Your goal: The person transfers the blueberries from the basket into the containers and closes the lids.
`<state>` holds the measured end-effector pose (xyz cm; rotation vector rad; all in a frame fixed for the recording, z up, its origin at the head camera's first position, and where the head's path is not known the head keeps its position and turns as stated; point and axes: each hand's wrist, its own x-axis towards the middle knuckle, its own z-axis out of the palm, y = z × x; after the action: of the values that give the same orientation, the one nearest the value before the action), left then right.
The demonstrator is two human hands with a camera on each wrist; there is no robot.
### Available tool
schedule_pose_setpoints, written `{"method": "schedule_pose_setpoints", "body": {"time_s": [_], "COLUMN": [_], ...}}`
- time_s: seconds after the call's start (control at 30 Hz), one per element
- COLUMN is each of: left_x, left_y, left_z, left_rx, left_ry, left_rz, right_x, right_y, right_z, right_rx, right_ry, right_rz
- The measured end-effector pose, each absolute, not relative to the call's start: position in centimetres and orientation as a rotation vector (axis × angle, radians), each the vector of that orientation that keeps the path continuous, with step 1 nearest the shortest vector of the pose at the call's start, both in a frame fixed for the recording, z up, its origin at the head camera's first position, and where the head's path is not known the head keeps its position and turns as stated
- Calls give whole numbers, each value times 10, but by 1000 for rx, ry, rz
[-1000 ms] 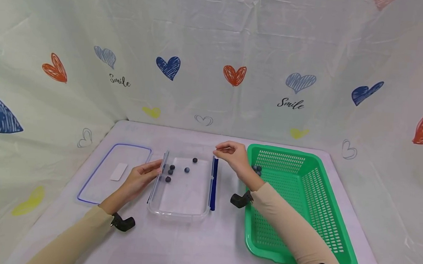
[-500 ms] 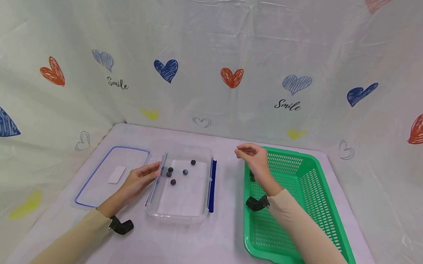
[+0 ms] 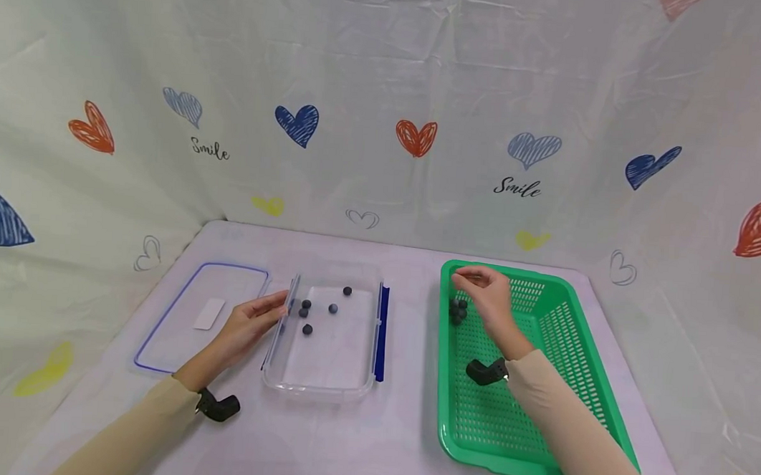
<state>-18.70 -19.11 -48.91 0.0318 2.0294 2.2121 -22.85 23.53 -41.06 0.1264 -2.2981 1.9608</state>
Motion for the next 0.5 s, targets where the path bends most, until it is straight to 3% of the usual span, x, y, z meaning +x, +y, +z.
{"method": "schedule_pose_setpoints", "body": {"time_s": [0.5], "left_x": [-185], "left_y": [-191], "left_z": [-486], "left_rx": [57], "left_ry": [1996], "left_rz": [2236], "right_x": [-227], "right_y": [256], "right_z": [-433], "right_rx": [66], "right_ry": [-2449], "right_rz": [1779]}}
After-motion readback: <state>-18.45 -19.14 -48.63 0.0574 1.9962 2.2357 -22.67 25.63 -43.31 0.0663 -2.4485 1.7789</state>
